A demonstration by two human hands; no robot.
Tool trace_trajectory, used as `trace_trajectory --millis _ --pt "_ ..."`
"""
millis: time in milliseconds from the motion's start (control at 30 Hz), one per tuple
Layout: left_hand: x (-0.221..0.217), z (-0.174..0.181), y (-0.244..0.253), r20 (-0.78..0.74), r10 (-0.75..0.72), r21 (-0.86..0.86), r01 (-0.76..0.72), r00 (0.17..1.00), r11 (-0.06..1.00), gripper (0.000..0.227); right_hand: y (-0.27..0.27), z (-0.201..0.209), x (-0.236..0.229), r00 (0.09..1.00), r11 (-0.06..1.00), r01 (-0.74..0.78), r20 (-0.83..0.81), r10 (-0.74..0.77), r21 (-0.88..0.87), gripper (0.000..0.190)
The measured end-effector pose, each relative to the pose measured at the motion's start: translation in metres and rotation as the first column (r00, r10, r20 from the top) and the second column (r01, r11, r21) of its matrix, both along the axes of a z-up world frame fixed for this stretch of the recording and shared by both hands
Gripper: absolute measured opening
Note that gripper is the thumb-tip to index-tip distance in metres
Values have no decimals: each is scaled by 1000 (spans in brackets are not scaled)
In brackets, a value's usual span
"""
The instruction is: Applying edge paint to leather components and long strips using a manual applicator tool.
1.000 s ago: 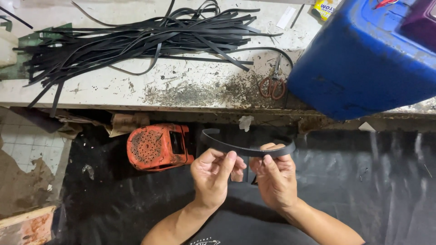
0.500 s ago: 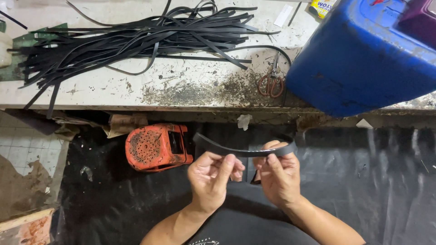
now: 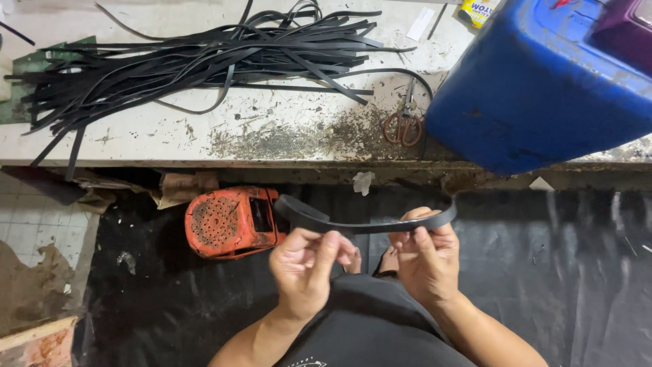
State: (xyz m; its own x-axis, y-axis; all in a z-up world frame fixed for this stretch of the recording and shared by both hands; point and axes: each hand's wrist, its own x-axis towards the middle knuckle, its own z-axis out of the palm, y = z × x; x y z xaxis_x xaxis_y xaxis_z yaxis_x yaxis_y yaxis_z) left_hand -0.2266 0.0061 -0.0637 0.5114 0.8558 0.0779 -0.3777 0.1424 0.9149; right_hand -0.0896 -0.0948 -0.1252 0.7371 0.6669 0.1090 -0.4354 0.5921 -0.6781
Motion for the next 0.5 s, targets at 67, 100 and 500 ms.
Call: trace_trajectory --millis 67,100,500 --pt "-4 -1 5 -54 47 63 -44 997 997 20 -1 3 0 1000 1000 6 6 -6 17 9" --pt "-6 -1 6 -105 103 128 -89 989 988 22 -2 4 0 1000 999 5 10 -6 34 6" --pt "-7 -2 2 -114 142 125 -128 983 984 24 0 9 2 1000 1000 4 14 -4 9 9"
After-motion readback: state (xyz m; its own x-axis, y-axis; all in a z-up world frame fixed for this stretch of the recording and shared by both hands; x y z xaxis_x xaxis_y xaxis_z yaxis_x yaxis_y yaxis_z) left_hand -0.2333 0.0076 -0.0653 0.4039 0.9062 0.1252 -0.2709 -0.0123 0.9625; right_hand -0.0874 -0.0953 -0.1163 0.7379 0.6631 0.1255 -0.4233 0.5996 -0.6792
